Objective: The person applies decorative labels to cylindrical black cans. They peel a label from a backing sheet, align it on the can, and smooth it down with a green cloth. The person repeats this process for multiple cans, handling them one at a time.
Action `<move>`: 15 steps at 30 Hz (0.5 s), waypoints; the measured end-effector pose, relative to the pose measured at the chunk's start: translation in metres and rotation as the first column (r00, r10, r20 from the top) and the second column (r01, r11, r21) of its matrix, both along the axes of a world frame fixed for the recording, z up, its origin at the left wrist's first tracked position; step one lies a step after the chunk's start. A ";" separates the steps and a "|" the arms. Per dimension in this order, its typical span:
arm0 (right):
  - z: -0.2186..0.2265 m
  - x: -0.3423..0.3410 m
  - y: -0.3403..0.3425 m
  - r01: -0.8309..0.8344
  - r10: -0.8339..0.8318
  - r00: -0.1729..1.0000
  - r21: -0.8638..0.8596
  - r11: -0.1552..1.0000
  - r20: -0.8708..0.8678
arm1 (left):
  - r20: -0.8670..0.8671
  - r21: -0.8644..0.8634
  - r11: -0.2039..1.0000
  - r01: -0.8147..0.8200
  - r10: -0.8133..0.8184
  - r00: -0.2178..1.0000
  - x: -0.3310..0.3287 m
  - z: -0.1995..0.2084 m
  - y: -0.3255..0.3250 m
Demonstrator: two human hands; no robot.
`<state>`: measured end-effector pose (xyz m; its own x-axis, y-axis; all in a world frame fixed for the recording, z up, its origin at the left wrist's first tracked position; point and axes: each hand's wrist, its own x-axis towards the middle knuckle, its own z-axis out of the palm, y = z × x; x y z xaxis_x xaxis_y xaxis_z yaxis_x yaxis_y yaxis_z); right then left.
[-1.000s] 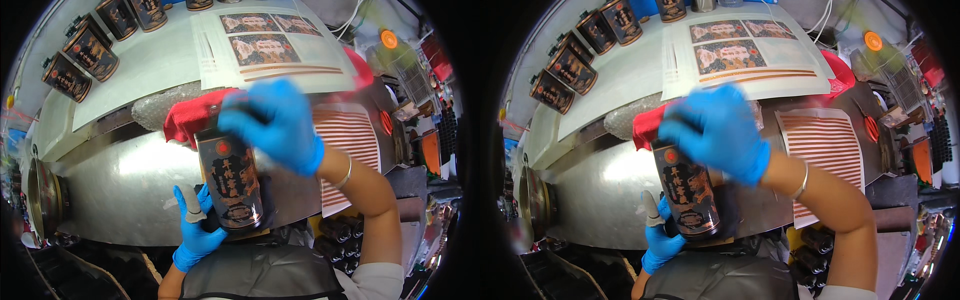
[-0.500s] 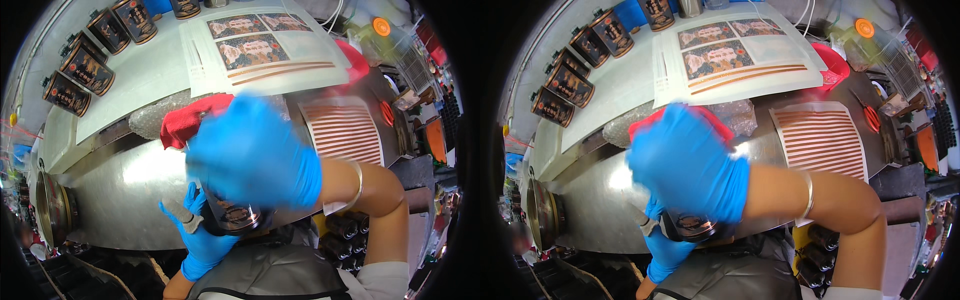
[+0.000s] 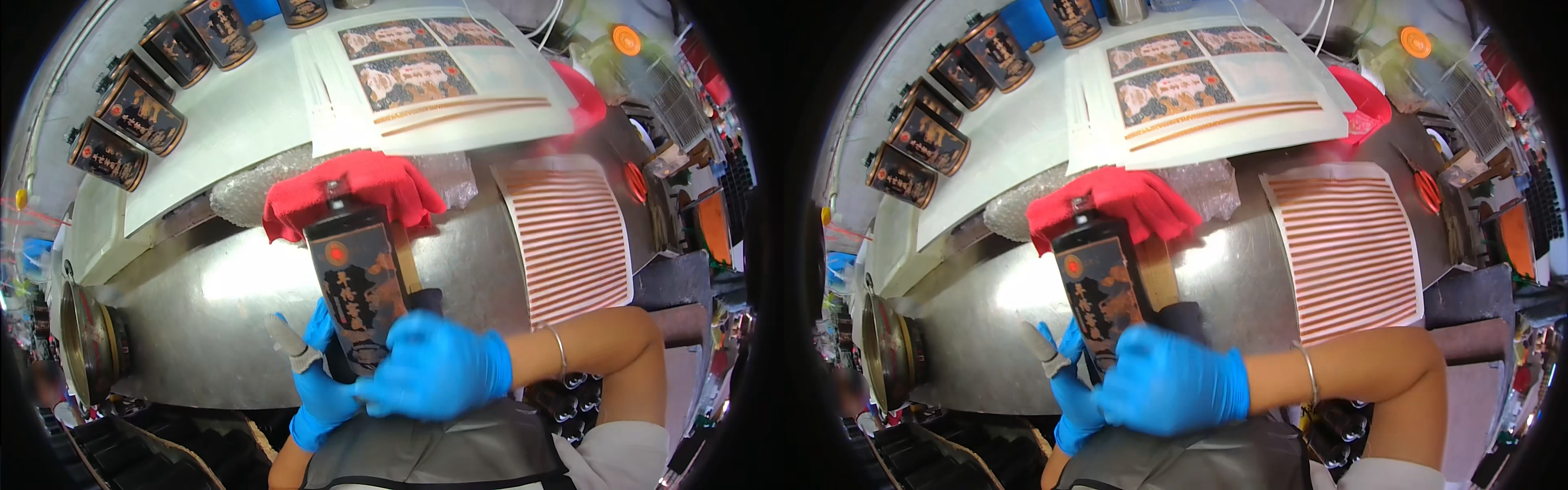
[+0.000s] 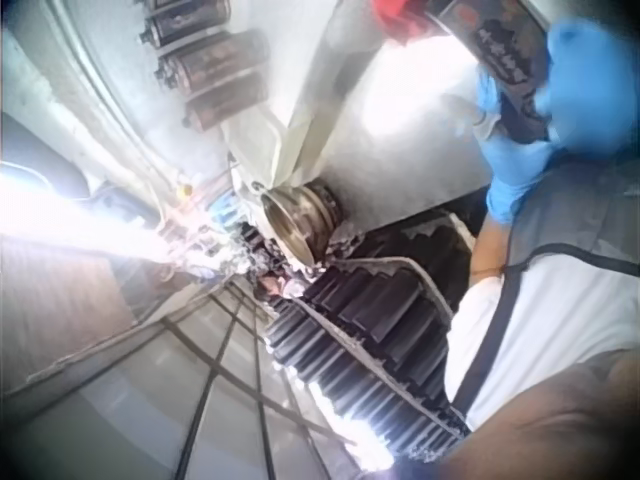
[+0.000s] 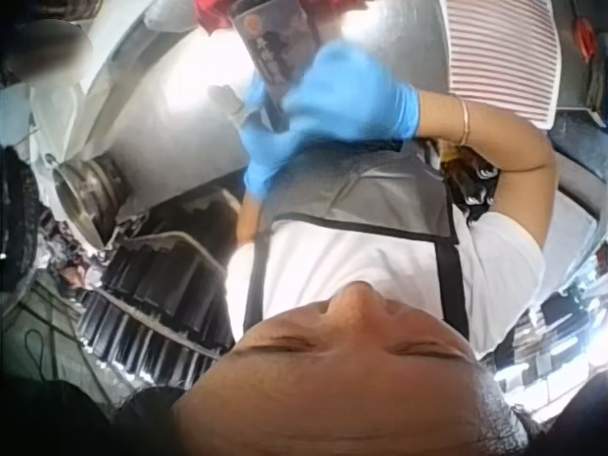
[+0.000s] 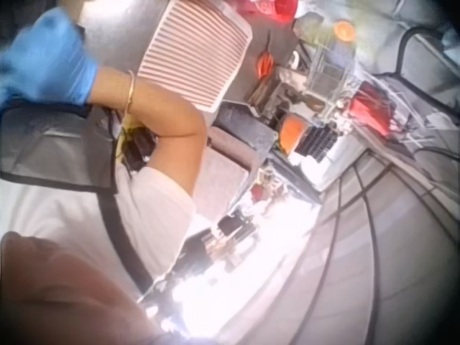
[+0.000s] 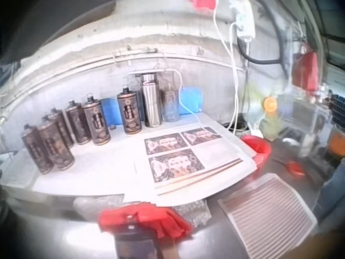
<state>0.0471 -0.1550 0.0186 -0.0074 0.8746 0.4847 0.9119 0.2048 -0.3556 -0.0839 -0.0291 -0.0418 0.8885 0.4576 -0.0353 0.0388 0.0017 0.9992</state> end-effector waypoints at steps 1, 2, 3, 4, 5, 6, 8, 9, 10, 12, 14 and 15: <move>-0.009 0.015 -0.003 0.105 -0.104 0.984 0.000 0.994 -0.146 | 0.035 0.298 0.951 0.079 -0.094 0.995 0.001 -0.003 0.004; -0.007 0.030 -0.001 0.203 -0.192 0.933 0.007 0.979 -0.305 | 0.019 0.209 0.974 0.093 -0.099 0.995 0.004 0.000 0.002; -0.011 0.044 -0.003 0.378 -0.286 0.807 0.080 0.923 -0.517 | 0.022 0.181 0.979 0.095 -0.101 0.995 0.005 0.000 0.000; -0.018 0.058 -0.006 0.556 -0.466 0.721 0.027 0.831 -0.512 | 0.023 0.159 0.983 0.090 -0.095 0.995 0.005 0.001 -0.002; -0.025 0.067 -0.011 0.715 -0.628 0.598 -0.024 0.699 -0.498 | 0.037 0.206 0.976 0.077 -0.086 0.996 0.005 0.001 -0.002; -0.031 0.064 -0.017 0.733 -0.541 0.458 -0.043 0.678 -0.706 | 0.052 0.252 0.966 0.063 -0.079 0.996 0.005 -0.001 -0.001; -0.015 0.043 -0.013 0.594 -0.372 0.562 0.048 0.803 -0.739 | 0.037 -0.011 0.994 0.108 -0.107 0.994 0.005 -0.011 -0.001; -0.007 0.035 -0.008 0.517 -0.280 0.599 0.096 0.851 -0.750 | 0.028 -0.143 0.982 0.126 -0.123 0.992 0.004 -0.014 -0.001; -0.004 0.033 -0.002 0.428 -0.275 0.738 0.112 0.897 -0.616 | -0.005 -0.401 0.916 0.031 -0.036 0.999 0.005 -0.012 -0.003; -0.005 0.036 0.012 0.308 -0.243 0.881 0.100 0.946 -0.406 | -0.075 -0.647 0.758 -0.081 0.043 0.996 0.008 -0.006 -0.004; -0.008 0.067 0.023 0.428 -0.331 0.851 0.173 0.887 -0.408 | -0.055 -0.517 0.856 0.005 -0.039 0.998 0.009 -0.005 -0.005; -0.010 0.086 0.029 0.499 -0.349 0.805 0.229 0.836 -0.480 | -0.043 -0.338 0.937 0.090 -0.111 0.993 0.007 -0.005 -0.005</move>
